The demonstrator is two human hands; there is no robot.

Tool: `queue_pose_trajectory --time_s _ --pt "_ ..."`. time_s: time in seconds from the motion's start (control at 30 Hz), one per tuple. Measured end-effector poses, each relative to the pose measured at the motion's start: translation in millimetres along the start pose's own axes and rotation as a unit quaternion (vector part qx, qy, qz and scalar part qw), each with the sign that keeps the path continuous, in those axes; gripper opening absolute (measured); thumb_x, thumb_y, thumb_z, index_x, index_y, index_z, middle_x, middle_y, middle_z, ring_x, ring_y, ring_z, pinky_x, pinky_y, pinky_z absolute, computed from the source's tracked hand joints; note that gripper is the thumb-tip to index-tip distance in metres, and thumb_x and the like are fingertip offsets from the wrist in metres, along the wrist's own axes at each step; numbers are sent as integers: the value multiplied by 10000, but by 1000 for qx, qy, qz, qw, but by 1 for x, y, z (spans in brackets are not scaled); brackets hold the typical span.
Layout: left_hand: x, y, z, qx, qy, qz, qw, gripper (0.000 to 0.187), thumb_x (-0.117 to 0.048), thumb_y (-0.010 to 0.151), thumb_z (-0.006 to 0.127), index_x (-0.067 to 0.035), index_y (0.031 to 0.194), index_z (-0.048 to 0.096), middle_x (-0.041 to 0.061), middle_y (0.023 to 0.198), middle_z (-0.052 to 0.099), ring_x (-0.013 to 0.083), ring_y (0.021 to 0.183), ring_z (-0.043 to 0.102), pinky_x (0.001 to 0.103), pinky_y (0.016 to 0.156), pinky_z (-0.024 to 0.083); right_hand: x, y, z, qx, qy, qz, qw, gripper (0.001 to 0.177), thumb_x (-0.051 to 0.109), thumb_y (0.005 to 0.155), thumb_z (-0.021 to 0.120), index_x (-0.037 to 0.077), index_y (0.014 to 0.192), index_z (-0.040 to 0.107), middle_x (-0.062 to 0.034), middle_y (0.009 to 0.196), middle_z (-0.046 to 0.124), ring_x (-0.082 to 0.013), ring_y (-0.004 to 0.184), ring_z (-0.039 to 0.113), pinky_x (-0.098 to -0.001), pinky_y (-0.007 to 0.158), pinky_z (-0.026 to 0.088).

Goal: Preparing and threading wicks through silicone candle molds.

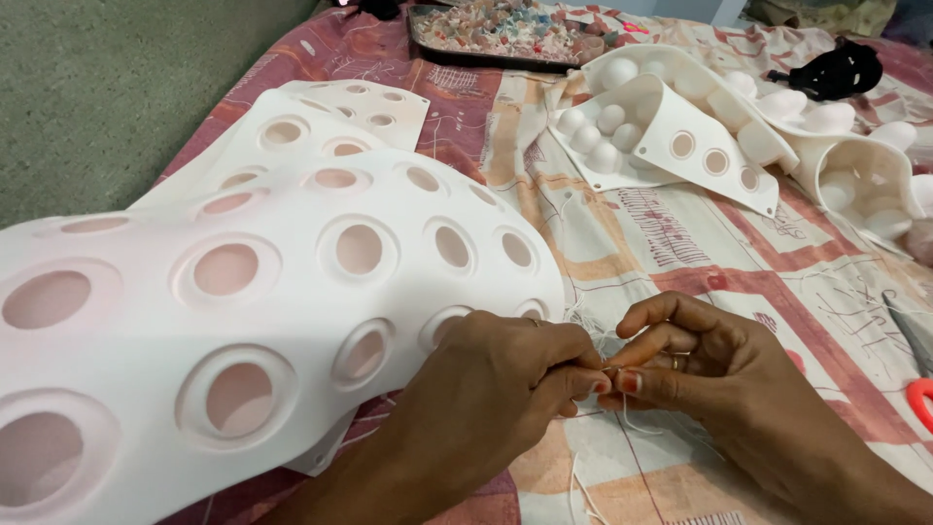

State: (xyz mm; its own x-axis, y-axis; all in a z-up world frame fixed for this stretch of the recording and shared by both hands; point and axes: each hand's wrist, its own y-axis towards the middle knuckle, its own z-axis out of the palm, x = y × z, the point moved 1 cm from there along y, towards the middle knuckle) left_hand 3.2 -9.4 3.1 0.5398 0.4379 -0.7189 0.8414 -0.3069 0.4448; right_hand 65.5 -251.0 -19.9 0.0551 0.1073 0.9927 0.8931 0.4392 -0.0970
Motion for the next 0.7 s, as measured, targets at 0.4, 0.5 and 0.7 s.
queue_pose_trajectory --time_s 0.4,0.5,0.7 --pt "4 0 4 3 22 15 1000 165 -242 936 699 -86 889 722 39 648 706 197 612 717 362 611 542 3 -1 4 -33 -30 14 999 411 0 858 797 3 1213 588 -188 955 815 -249 942 777 -403 871 619" --pt "4 -1 3 -9 25 26 999 153 -235 921 709 -83 914 730 55 652 707 201 612 722 361 599 550 2 1 3 -41 -49 18 998 423 -13 851 793 8 1219 585 -184 950 809 -246 947 773 -404 871 619" --pt "3 -1 3 4 38 20 999 159 -228 917 700 -82 973 723 72 632 716 211 595 733 366 615 548 0 0 1 -18 -33 -15 999 374 -33 878 768 -26 1223 625 -187 984 792 -258 965 767 -411 888 615"
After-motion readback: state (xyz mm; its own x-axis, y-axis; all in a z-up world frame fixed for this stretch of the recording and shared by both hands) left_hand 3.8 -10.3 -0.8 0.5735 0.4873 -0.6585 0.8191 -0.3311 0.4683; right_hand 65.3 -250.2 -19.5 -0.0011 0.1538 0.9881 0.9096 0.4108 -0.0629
